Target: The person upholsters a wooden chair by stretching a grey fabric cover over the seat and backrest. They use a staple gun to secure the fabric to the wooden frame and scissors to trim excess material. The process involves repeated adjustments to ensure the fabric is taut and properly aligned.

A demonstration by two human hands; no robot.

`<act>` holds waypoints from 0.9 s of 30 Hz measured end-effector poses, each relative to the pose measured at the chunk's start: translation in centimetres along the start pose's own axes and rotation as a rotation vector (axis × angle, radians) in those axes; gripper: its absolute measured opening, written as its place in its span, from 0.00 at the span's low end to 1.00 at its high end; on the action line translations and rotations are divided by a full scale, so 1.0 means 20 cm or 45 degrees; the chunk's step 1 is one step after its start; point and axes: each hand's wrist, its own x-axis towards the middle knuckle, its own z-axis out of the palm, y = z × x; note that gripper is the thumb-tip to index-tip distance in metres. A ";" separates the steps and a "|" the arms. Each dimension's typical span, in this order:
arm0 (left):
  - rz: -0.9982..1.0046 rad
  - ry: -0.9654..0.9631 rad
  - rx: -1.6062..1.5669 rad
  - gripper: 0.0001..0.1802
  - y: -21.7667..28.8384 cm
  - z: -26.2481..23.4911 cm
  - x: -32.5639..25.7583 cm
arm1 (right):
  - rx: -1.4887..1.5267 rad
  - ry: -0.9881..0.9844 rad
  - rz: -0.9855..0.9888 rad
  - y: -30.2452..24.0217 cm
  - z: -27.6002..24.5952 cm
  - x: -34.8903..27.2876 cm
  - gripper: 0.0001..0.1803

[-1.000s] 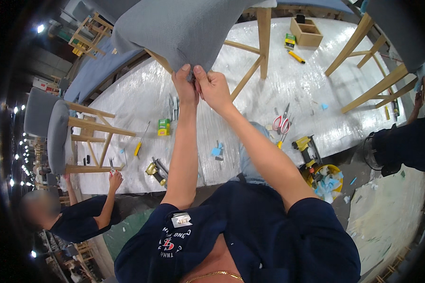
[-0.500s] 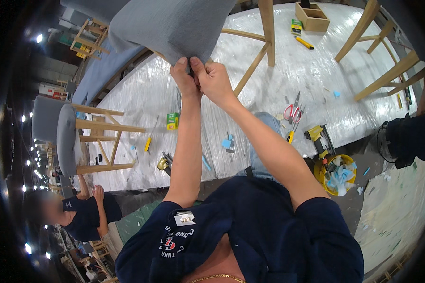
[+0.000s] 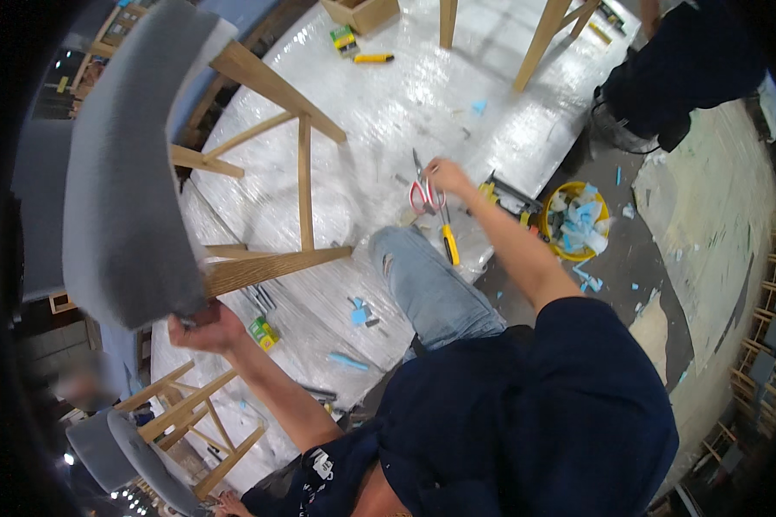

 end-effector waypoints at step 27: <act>0.203 -0.425 -0.065 0.31 -0.05 -0.11 -0.08 | -1.057 -0.274 -0.211 0.08 0.51 -0.21 0.14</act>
